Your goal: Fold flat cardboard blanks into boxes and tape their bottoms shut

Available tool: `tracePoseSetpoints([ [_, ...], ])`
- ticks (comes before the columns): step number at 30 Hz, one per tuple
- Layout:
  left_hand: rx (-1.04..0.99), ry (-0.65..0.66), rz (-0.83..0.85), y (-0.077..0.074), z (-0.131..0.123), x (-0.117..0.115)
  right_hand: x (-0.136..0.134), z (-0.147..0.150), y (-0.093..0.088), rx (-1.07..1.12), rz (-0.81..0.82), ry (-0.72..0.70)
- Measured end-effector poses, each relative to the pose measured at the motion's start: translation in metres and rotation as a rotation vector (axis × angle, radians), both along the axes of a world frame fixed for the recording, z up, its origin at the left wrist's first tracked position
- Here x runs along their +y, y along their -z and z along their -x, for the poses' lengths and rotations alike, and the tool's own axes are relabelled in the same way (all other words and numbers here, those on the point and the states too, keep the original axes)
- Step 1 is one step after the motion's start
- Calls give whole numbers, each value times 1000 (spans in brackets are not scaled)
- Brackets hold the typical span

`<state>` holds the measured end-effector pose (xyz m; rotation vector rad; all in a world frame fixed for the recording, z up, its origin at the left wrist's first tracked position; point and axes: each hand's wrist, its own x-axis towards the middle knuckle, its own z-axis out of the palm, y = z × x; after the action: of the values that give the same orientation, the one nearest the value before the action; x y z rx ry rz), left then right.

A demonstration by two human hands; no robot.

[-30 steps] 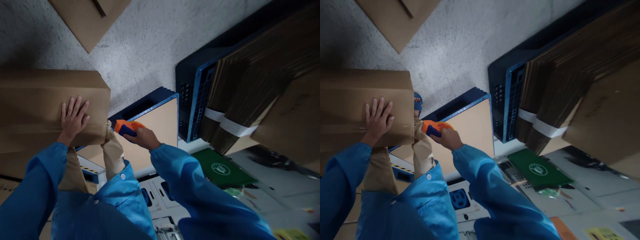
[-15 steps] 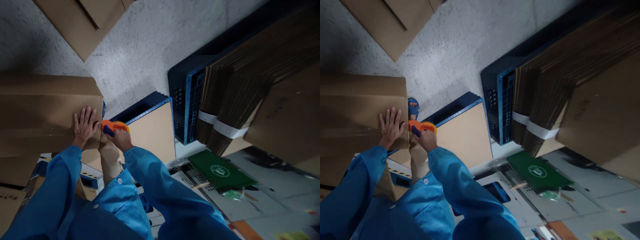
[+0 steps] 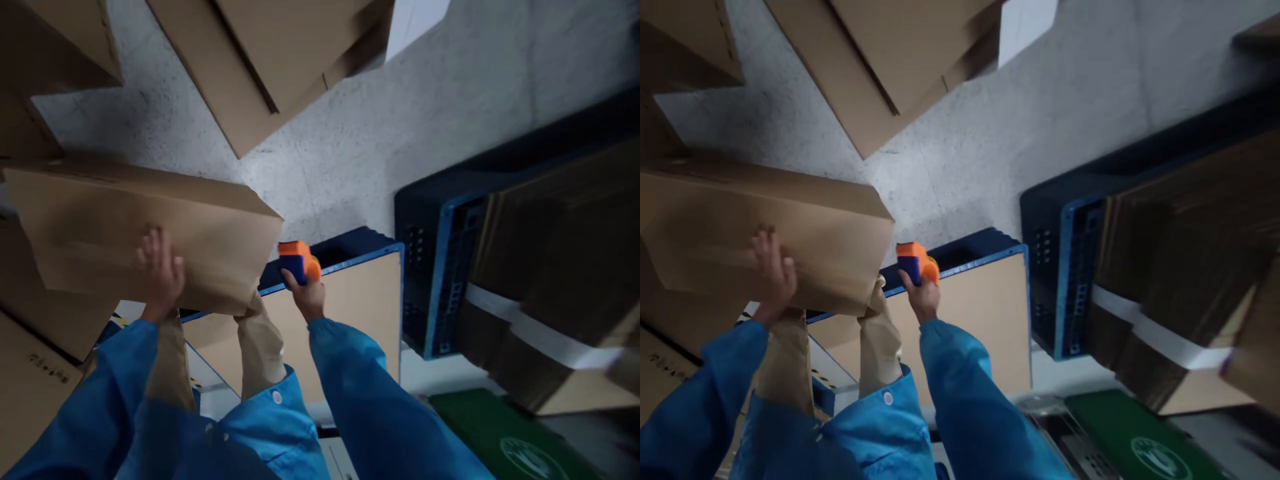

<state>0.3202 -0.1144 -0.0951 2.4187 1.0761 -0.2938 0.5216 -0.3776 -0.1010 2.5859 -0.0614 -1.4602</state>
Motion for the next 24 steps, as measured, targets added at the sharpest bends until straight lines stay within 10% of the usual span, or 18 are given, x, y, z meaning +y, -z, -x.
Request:
tracePoseSetpoints([
  [3,132,-131,-22,5,60,56,7,4,-40,-188,-100,86],
  [7,165,-152,147,11,89,74,56,31,-90,-213,-303,121],
  [11,-137,-406,465,-32,91,83,138,80,-122,104,-584,-61],
  [17,-292,-567,1168,-114,136,134,228,154,-136,526,-754,-347],
  [24,-116,-447,1194,-113,175,160,253,185,-129,587,-631,-330],
])
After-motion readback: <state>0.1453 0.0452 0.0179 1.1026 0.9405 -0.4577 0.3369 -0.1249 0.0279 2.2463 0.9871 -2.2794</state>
